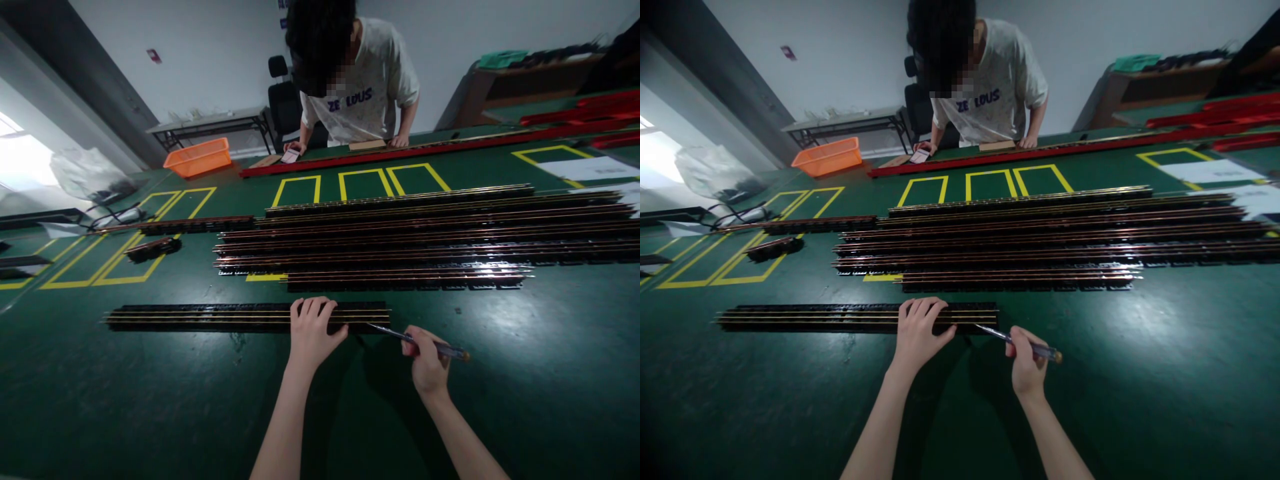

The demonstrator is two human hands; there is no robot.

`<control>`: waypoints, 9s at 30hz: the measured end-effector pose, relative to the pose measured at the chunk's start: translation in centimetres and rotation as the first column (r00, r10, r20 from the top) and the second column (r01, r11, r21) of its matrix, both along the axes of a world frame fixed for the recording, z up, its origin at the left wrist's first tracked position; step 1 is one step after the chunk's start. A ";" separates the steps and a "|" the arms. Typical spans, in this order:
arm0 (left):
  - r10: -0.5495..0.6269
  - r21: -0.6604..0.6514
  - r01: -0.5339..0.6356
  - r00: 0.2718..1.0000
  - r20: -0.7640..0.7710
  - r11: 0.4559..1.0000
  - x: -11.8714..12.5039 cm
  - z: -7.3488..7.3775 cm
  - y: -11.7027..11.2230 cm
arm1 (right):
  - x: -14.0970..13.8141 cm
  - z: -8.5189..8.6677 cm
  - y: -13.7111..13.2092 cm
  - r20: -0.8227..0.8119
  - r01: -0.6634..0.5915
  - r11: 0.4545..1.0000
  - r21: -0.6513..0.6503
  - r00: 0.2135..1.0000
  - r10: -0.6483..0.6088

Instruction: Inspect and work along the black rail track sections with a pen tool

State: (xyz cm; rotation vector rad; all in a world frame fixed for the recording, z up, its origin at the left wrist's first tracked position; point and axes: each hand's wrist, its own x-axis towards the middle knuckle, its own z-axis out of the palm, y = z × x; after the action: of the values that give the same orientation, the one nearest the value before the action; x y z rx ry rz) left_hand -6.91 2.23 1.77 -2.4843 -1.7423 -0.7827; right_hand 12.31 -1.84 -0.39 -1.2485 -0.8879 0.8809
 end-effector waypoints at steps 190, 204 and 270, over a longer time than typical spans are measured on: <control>0.066 0.091 -0.065 0.998 -0.005 0.994 7.2 -3.0 -0.3 | 8.3 -1.0 2.1 0.893 -0.100 0.951 0.294 0.383 -0.236; 0.046 0.120 -0.047 0.999 0.014 0.992 7.0 -3.0 -0.5 | 8.7 -1.1 2.3 0.904 -0.010 0.966 0.258 0.357 -0.237; 0.103 0.128 -0.106 0.994 0.027 0.986 7.0 -3.4 -0.4 | 8.0 -0.8 2.7 0.934 0.023 0.956 0.293 0.207 -0.292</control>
State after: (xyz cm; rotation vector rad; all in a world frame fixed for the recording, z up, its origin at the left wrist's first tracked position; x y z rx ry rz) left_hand 0.12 1.87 -1.66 -2.2908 -1.7506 -0.8849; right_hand 20.30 0.82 -1.21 -1.6374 -1.7623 -0.3889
